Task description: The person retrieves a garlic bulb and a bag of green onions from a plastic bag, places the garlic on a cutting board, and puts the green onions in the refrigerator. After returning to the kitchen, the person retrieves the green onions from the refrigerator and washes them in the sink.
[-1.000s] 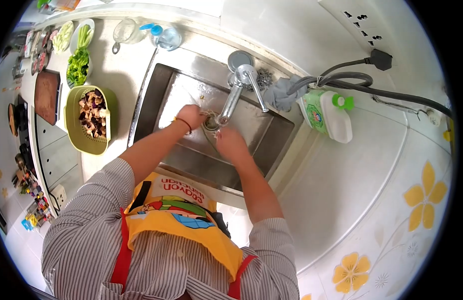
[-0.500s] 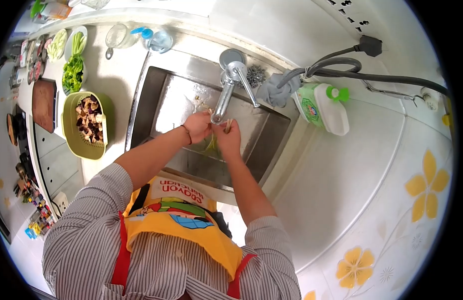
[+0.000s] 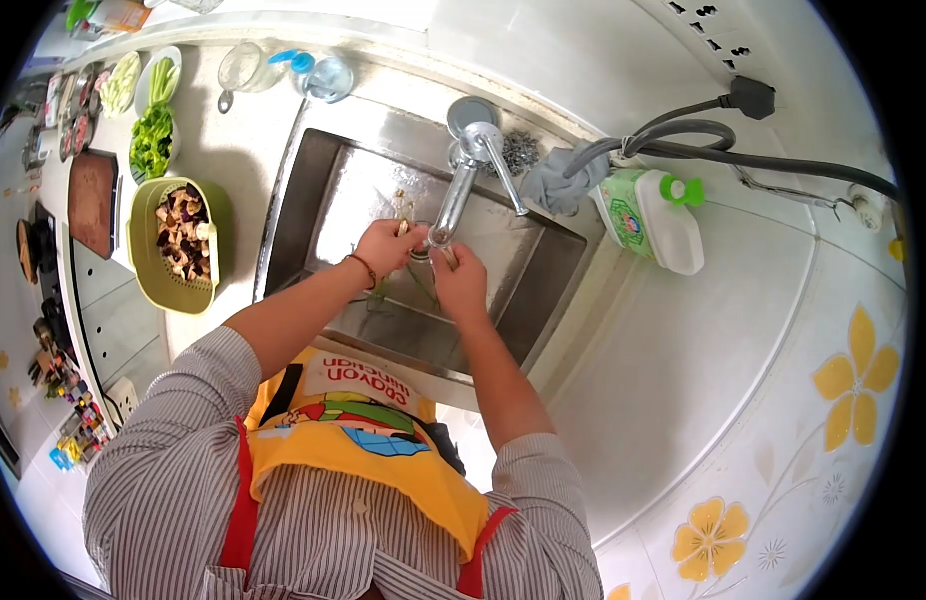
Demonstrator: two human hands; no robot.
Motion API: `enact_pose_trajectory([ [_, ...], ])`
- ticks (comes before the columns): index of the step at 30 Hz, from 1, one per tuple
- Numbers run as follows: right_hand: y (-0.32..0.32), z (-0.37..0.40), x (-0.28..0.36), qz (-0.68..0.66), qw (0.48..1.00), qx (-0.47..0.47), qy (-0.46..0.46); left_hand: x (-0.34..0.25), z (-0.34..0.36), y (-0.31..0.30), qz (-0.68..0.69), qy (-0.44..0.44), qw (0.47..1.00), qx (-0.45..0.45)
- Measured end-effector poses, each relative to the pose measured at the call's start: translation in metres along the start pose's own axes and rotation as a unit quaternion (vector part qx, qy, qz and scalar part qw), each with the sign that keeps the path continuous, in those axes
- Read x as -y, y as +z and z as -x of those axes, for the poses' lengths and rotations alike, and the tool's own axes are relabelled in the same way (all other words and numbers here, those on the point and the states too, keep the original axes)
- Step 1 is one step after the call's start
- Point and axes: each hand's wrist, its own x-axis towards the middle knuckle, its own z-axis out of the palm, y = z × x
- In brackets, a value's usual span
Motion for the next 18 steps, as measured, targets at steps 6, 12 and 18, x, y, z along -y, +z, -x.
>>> enact_pose_trajectory([
  [6, -0.015, -0.016, 0.000, -0.061, 0.993, 0.101, -0.003, 0.002, -0.010, -0.019, -0.165, 0.174, 0.970, 0.045],
  [12, -0.019, -0.024, 0.009, -0.115, 0.972, 0.203, -0.007, -0.021, -0.006, -0.020, -0.391, 0.223, 0.888, 0.094],
  [18, -0.019, -0.027, 0.012, -0.106, 0.973, 0.202, -0.042, -0.014, -0.009, -0.025, -0.388, 0.259, 0.876, 0.124],
])
